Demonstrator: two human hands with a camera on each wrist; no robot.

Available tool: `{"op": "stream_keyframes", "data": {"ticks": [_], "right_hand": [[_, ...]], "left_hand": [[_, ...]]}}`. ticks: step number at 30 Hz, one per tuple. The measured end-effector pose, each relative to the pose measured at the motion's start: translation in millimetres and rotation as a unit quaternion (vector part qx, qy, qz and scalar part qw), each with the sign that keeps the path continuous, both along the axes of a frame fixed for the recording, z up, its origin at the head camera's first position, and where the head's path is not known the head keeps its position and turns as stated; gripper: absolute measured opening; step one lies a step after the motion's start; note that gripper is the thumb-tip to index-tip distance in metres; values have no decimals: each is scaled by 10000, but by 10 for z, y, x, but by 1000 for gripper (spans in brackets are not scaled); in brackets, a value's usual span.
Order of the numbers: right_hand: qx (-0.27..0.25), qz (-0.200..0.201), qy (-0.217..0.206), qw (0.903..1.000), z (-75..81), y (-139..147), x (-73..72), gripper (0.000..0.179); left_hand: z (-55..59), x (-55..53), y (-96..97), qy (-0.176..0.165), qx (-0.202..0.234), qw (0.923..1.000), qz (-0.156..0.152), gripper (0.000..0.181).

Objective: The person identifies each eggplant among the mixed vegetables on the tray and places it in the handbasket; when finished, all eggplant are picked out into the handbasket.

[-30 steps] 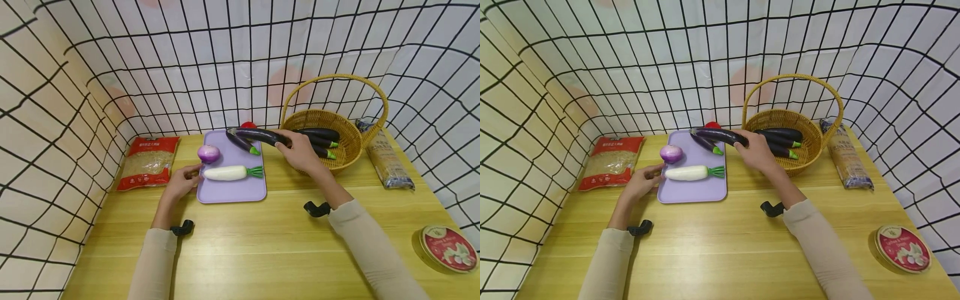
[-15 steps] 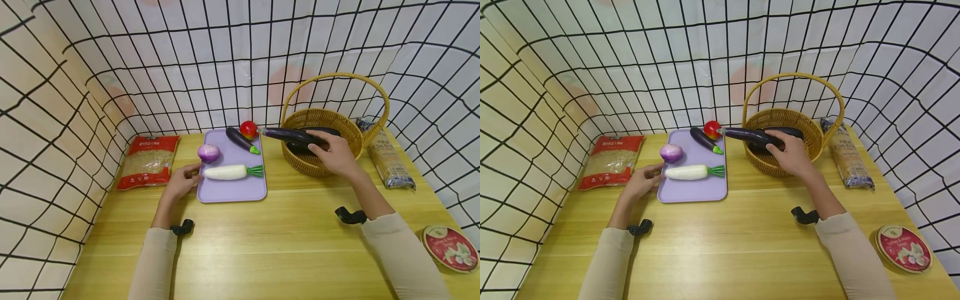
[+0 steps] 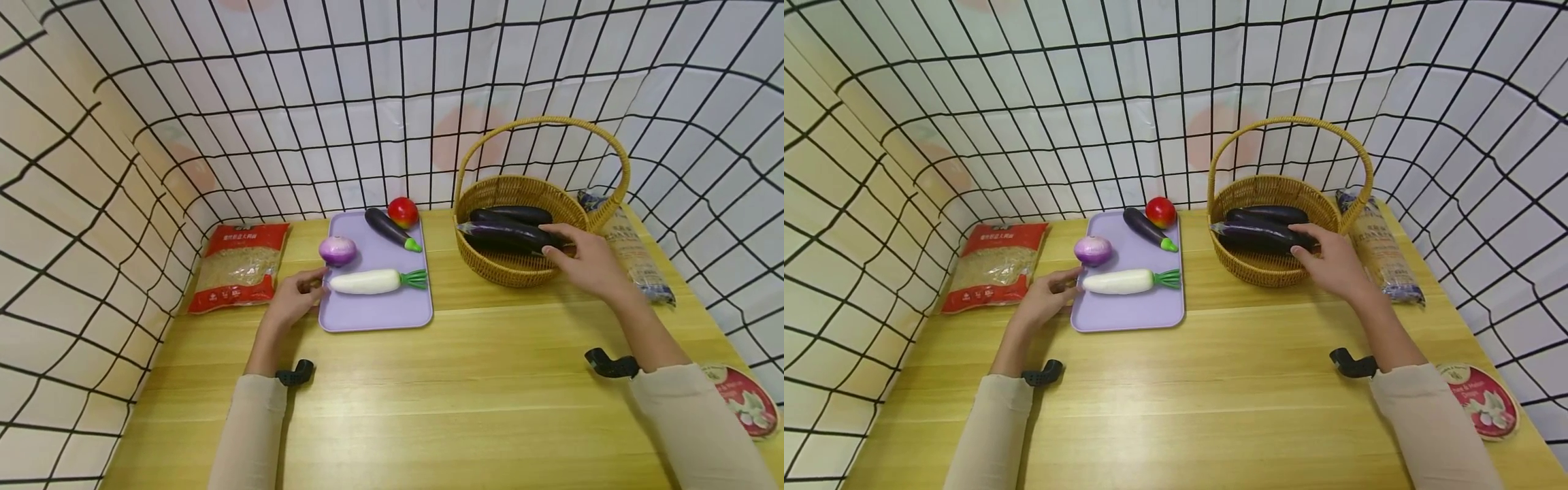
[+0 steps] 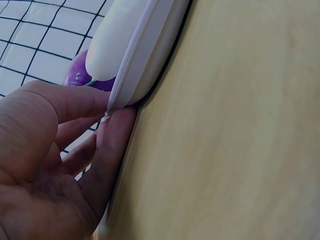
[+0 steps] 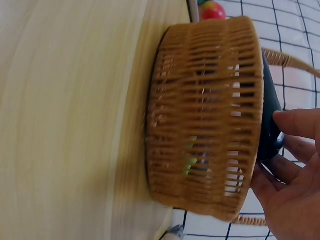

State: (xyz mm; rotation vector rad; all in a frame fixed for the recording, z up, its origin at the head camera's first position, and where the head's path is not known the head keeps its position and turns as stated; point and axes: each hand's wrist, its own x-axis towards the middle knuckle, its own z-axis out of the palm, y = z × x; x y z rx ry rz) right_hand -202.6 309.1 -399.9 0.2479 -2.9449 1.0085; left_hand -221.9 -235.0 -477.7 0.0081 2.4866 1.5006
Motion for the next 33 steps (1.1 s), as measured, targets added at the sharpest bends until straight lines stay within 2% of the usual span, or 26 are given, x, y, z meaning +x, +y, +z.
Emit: {"op": "stream_keyframes", "data": {"ticks": [4,10,17,26,33], "right_hand": [[298,-8,9,9996,-36,83,6,49],[849,238,-62,9961,-36,127,-25,50],[1313,619,-233,9891,-25,113,-170,48],[1589,895,-632,9812,-2,61,-333,47],[1466,899,-717,9825,-13,43,-354,50]], "left_hand": [[14,25,10,9,25,10000,-11,52],[17,38,30,16,0,10000,10,51],[4,19,17,-39,46,10000,24,52],[14,28,25,-60,11,10000,66,51],[28,30,31,-40,40,10000,79,52]]}}
